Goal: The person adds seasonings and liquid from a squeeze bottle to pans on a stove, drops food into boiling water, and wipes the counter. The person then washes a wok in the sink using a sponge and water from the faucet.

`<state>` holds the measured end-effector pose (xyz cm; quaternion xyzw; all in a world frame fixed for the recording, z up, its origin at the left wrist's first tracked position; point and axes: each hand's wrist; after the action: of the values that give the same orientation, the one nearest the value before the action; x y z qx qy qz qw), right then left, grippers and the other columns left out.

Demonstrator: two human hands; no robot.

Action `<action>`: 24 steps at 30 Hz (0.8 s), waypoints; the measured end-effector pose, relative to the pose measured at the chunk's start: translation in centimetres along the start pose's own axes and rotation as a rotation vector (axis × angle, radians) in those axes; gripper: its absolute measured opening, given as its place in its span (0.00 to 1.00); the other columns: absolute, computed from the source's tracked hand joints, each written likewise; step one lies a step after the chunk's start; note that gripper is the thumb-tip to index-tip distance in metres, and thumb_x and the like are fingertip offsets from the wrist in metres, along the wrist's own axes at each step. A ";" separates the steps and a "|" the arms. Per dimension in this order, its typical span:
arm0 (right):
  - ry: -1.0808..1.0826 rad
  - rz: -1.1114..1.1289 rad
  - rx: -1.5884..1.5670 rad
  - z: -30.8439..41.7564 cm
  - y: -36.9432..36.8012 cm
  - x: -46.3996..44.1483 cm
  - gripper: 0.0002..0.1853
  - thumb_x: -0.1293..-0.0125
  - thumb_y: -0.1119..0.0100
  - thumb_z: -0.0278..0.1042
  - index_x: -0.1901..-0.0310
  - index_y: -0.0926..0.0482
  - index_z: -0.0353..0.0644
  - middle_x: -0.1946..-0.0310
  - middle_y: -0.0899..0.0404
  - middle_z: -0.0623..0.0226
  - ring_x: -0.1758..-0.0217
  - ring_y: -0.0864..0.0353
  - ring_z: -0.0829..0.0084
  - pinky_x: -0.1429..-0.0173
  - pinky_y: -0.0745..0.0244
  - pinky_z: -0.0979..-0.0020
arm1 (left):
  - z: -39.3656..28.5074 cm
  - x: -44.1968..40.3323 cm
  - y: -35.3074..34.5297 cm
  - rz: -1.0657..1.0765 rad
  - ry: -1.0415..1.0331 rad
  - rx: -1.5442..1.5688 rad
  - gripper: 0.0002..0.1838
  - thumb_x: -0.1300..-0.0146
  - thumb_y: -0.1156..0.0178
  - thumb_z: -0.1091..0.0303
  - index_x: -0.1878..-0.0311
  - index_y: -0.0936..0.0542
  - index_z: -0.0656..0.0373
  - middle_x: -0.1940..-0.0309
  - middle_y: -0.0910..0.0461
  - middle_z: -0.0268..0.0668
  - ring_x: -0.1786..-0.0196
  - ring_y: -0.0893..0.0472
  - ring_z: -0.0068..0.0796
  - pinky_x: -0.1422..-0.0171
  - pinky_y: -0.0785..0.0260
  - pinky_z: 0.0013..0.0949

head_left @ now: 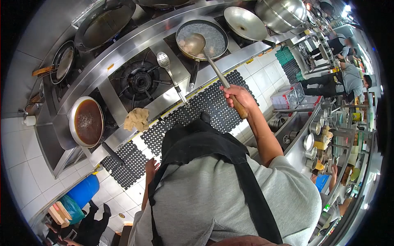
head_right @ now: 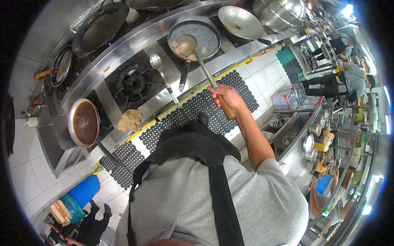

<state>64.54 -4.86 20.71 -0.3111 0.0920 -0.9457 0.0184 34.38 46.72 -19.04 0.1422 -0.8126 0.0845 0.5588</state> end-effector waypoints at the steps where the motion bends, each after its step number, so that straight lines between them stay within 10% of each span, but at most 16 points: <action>1: 0.004 -0.002 0.024 0.0 -0.1 -0.1 0.15 0.29 0.41 0.31 0.46 0.23 0.28 0.74 0.27 0.75 0.80 0.28 0.82 0.77 0.30 0.78 | -0.3 0.6 -0.1 0.000 0.000 0.003 0.22 0.26 0.45 0.53 0.35 0.25 0.53 0.50 0.20 0.33 0.55 0.16 0.33 0.52 0.26 0.41; 6: 0.037 -0.024 0.142 -1.0 -0.6 -0.4 0.12 0.31 0.41 0.30 0.50 0.20 0.32 0.76 0.26 0.73 0.81 0.26 0.80 0.76 0.30 0.75 | -0.1 1.6 -1.1 -0.033 0.014 0.063 0.22 0.26 0.45 0.54 0.35 0.25 0.52 0.47 0.21 0.33 0.51 0.17 0.32 0.48 0.28 0.42; 10: 0.444 -0.478 1.005 -2.9 -0.5 -0.7 0.16 0.38 0.38 0.36 0.51 0.19 0.37 0.65 0.16 0.40 0.61 0.17 0.39 0.57 0.23 0.53 | 0.0 2.6 -0.7 0.085 -0.450 -0.335 0.07 0.30 0.44 0.59 0.54 0.22 0.49 0.63 0.23 0.28 0.65 0.19 0.27 0.65 0.30 0.30; 12: 0.503 -0.462 0.884 -2.8 -0.8 -1.0 0.14 0.37 0.36 0.31 0.53 0.20 0.32 0.69 0.15 0.50 0.66 0.15 0.55 0.59 0.23 0.56 | -4.0 7.8 -4.2 -0.111 -0.007 0.107 0.09 0.33 0.43 0.60 0.55 0.20 0.51 0.64 0.23 0.29 0.65 0.20 0.24 0.64 0.29 0.31; 15: 0.290 -0.303 0.617 -1.6 -2.2 -1.1 0.11 0.32 0.38 0.31 0.52 0.20 0.33 0.74 0.23 0.71 0.76 0.26 0.78 0.70 0.28 0.71 | -3.7 7.7 -4.2 -0.107 -0.030 0.133 0.09 0.33 0.43 0.61 0.57 0.20 0.54 0.66 0.22 0.30 0.67 0.18 0.24 0.68 0.29 0.31; 21: 0.468 -0.171 0.837 -2.3 -9.1 -2.7 0.19 0.31 0.42 0.33 0.42 0.22 0.34 0.71 0.18 0.59 0.73 0.19 0.69 0.63 0.23 0.66 | -2.8 8.0 -4.2 -0.127 -0.080 0.200 0.08 0.32 0.42 0.62 0.58 0.20 0.55 0.71 0.23 0.29 0.76 0.21 0.22 0.77 0.31 0.28; 22: 0.567 -0.159 0.910 -2.8 -11.3 -3.1 0.21 0.31 0.42 0.29 0.37 0.22 0.38 0.75 0.28 0.76 0.76 0.30 0.85 0.72 0.33 0.76 | -2.8 8.4 -4.2 -0.136 -0.079 0.207 0.08 0.32 0.41 0.61 0.58 0.20 0.55 0.71 0.22 0.29 0.76 0.21 0.22 0.76 0.31 0.28; 23: 0.446 -0.127 0.978 -2.6 -13.1 -3.0 0.24 0.34 0.41 0.34 0.37 0.24 0.37 0.62 0.15 0.44 0.62 0.14 0.49 0.54 0.21 0.58 | -2.8 8.7 -4.2 -0.139 -0.078 0.217 0.08 0.32 0.41 0.61 0.58 0.20 0.55 0.71 0.22 0.29 0.76 0.21 0.22 0.76 0.31 0.28; 24: 0.538 -0.129 1.006 -4.0 -14.1 -4.2 0.25 0.34 0.41 0.33 0.36 0.25 0.37 0.62 0.15 0.44 0.60 0.14 0.47 0.53 0.21 0.55 | -2.9 9.0 -4.2 -0.167 -0.066 0.223 0.09 0.32 0.41 0.61 0.57 0.20 0.56 0.71 0.23 0.29 0.76 0.21 0.22 0.76 0.31 0.28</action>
<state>65.82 10.04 17.71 -0.0172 -0.3869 -0.9183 0.0826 35.29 42.36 -9.72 0.2733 -0.8016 0.1224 0.5175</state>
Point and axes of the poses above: each hand's wrist, its own x-axis away from the middle knuckle, its own y-axis out of the back of the hand, z = x × y
